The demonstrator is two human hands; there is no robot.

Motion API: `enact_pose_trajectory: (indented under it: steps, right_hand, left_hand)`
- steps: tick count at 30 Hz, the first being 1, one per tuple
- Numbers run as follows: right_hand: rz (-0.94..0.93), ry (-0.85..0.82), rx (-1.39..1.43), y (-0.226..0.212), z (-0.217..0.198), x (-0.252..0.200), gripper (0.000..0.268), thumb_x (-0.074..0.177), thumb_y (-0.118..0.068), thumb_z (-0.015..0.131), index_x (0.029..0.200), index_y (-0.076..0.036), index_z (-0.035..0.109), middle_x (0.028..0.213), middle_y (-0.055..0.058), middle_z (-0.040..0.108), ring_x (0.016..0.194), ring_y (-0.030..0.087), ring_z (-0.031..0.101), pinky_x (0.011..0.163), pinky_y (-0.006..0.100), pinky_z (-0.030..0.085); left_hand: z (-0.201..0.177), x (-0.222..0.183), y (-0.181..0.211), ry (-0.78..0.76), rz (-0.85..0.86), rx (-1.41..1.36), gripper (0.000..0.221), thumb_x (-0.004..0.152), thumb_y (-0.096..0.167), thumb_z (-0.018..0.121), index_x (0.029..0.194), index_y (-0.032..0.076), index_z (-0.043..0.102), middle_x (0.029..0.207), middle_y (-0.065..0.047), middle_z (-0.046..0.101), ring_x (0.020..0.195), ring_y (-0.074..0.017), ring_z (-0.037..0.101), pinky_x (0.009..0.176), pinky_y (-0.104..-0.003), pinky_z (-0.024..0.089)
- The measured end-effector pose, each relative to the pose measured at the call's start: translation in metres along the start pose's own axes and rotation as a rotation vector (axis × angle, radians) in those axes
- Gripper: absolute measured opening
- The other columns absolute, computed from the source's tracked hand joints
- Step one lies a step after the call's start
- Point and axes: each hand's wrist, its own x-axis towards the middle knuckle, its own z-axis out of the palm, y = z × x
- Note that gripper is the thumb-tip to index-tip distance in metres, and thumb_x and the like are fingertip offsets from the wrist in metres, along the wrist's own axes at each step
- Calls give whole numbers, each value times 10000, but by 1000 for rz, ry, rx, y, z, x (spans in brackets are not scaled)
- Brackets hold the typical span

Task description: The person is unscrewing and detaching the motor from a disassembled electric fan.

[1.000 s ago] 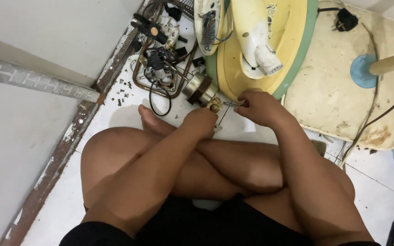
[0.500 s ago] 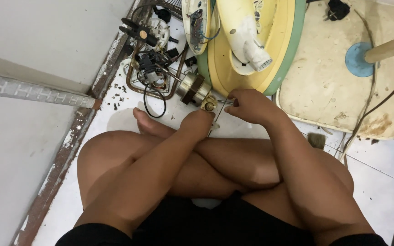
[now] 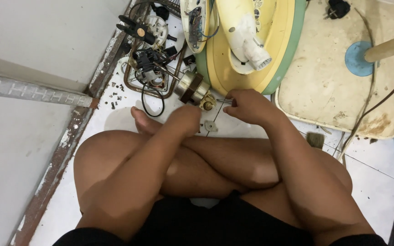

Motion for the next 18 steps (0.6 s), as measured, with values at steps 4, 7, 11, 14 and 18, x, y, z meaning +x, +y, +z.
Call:
enact_pose_trajectory:
  steps: [4,7,11,14,18]
  right_hand:
    - [-32,31,28,-6,8,0,525,887,-252,674,1353,-12,656,1097,219,758,1073,419,717,871,521,573]
    - [-138,95,21,-6,21,10,547,874,-251,694,1361,-6,637,1127,231,743,1060,419,715,877,528,573]
    - [-180,99,-15,-7,30,11,581,859,-298,715,1351,-1,629,1141,239,732,1088,447,696,884,555,565]
    - [-199,96,-22,-9,30,9,564,857,-284,721,1333,5,634,1138,253,725,1099,458,690,896,564,561]
    - [-196,51,-51,-8,29,16,562,868,-275,709,1344,13,633,1142,249,727,1093,446,695,887,545,567]
  left_hand:
    - [-22,-6,-15,36,-232,-182,275,932,141,567,827,-59,725,701,-189,655,668,-254,648,615,-407,552]
    - [-40,-15,-6,51,-444,-553,581,895,318,620,1235,-150,669,1115,-295,712,971,-335,707,767,-433,587]
    - [-37,-19,3,71,-612,-1100,1140,799,553,724,1569,-143,253,1479,-344,483,1204,-416,657,917,-489,601]
    - [-35,-14,-1,195,-621,-1281,1287,804,620,762,1605,-125,86,1554,-376,355,1304,-475,569,975,-551,560]
    - [-44,-4,9,296,-548,-1384,1400,810,630,799,1585,-147,-71,1576,-426,251,1380,-531,473,1030,-561,531]
